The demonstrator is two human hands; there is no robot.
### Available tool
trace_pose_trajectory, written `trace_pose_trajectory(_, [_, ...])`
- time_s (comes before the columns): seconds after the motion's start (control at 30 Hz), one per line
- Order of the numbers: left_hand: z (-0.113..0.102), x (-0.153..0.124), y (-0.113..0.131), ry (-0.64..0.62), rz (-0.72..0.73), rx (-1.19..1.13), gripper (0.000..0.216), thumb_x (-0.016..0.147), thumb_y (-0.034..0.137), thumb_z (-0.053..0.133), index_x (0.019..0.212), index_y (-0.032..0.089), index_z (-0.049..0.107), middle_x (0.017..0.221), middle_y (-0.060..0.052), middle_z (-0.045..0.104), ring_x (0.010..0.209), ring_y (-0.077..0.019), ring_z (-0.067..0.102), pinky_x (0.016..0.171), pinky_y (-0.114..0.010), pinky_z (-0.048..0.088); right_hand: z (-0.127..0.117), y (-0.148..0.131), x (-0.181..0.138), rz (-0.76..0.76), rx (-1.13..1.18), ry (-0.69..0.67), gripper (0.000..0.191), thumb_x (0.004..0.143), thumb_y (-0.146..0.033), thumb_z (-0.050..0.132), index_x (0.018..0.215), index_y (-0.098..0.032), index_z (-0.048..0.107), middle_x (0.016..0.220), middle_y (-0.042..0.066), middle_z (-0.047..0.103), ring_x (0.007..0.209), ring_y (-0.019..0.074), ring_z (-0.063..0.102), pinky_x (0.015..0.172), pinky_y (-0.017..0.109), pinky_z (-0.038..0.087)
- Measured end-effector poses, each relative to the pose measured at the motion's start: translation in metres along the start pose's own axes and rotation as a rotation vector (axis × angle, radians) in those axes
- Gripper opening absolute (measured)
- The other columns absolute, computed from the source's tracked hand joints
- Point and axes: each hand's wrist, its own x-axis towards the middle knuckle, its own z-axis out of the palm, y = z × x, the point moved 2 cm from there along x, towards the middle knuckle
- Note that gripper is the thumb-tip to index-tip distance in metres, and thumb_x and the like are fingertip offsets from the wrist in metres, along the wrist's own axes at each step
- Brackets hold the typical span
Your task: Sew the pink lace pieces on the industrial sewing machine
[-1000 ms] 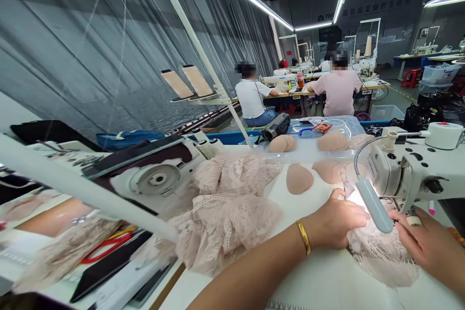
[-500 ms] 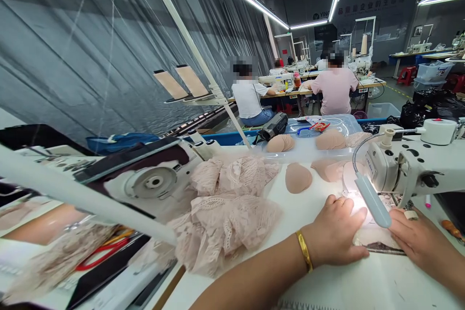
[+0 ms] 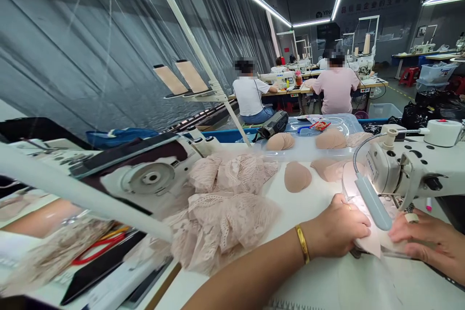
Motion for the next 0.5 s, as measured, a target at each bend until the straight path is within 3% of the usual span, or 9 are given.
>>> trace_pose_trajectory(0.07, [0.001,0.001,-0.004,0.013,0.009,0.006,0.026,0.078,0.002,0.063,0.094,0.022,0.066,0.109,0.001,0.076,0.101,-0.0229,0.064,0.085,-0.041,0.027,0.007,-0.002,0.006,0.013,-0.039,0.080,0.046,0.105,-0.064,0.047,0.110,-0.037,0.084,0.121,0.006,0.081,0.119,0.0359,0.071,0.103,0.050,0.058])
trace_pose_trajectory(0.17, [-0.003,0.000,-0.013,0.030,0.009,0.030,0.033,0.080,0.000,0.060,0.100,0.024,0.070,0.117,0.001,0.077,0.100,-0.0220,0.065,0.087,-0.042,0.027,0.019,-0.005,0.015,-0.096,-0.204,0.150,0.036,0.108,-0.045,0.046,0.122,-0.040,0.079,0.119,0.005,0.081,0.114,0.0340,0.071,0.093,0.048,0.061])
trace_pose_trajectory(0.27, [-0.007,0.001,-0.018,0.028,0.016,0.028,0.035,0.081,0.000,0.061,0.102,0.025,0.071,0.127,0.001,0.075,0.106,-0.0221,0.065,0.088,-0.042,0.028,0.024,-0.007,0.019,-0.173,-0.357,0.216,0.035,0.107,-0.034,0.048,0.130,-0.039,0.074,0.102,0.005,0.080,0.095,0.0309,0.071,0.080,0.045,0.061])
trace_pose_trajectory(0.5, [-0.009,0.005,-0.022,0.015,0.006,0.010,0.029,0.084,0.003,0.059,0.101,0.023,0.071,0.114,-0.001,0.078,0.100,-0.0224,0.062,0.086,-0.041,0.025,0.017,-0.016,0.019,-0.199,-0.456,0.294,0.029,0.105,-0.037,0.050,0.114,-0.036,0.077,0.092,0.005,0.077,0.075,0.0273,0.064,0.065,0.041,0.058])
